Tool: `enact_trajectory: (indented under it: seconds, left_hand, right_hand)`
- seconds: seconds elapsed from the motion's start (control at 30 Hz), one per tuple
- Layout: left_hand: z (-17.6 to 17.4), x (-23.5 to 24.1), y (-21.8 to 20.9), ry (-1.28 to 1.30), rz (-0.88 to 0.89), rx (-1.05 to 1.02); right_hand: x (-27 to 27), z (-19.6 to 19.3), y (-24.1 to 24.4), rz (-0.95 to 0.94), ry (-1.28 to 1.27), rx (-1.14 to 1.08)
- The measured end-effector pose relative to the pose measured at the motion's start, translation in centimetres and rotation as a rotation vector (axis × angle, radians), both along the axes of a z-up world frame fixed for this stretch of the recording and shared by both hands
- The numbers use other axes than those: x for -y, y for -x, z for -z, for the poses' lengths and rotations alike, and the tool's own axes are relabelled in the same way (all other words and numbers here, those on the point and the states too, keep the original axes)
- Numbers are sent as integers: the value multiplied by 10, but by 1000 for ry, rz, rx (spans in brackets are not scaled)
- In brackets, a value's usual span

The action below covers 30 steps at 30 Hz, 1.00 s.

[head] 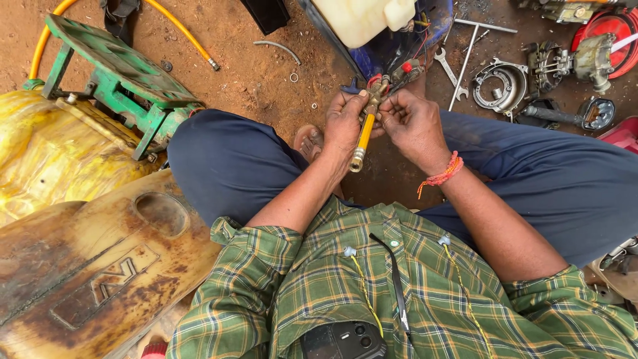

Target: The person sits on the ground repairing a knapsack sprayer. They disassemble the brass pump fittings by hand, manipulate small seals and parts, tighten components using a T-handle socket wrench, and reattach the pump assembly to the sprayer body.

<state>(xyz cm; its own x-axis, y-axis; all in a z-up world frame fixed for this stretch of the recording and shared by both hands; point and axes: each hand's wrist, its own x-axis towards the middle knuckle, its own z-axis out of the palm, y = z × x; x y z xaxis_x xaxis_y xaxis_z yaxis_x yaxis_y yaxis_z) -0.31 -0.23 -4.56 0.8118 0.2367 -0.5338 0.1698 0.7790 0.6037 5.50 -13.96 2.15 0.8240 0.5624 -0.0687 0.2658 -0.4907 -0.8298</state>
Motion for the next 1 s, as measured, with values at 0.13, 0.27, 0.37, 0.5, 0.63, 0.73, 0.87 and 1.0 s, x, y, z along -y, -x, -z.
enact_trajectory:
  seconds: [0.13,0.27,0.37,0.5,0.63,0.73,0.87,1.0]
  left_hand:
    - [-15,4,-10,94,2,-41]
    - [-9,6,-4,129,6,-50]
    - [2,6,-10,114,23,-56]
    - [20,1,-2,82,17,-55]
    - [33,-5,3,-49,29,-34]
    - [16,-7,5,-65,23,-23]
    - [2,-8,2,6,23,-12]
    - [14,-10,3,-54,8,-17]
  right_hand:
    - [6,-14,-7,19,-19,1]
    - [3,-31,0,-31,94,195]
    - [-3,-29,2,-65,231,387]
    - [-7,-23,10,-57,329,392]
    - [-4,2,13,-71,313,392]
    - [-3,7,3,-53,259,340]
    - [2,10,-5,-25,186,160]
    - [3,20,-11,-54,166,113]
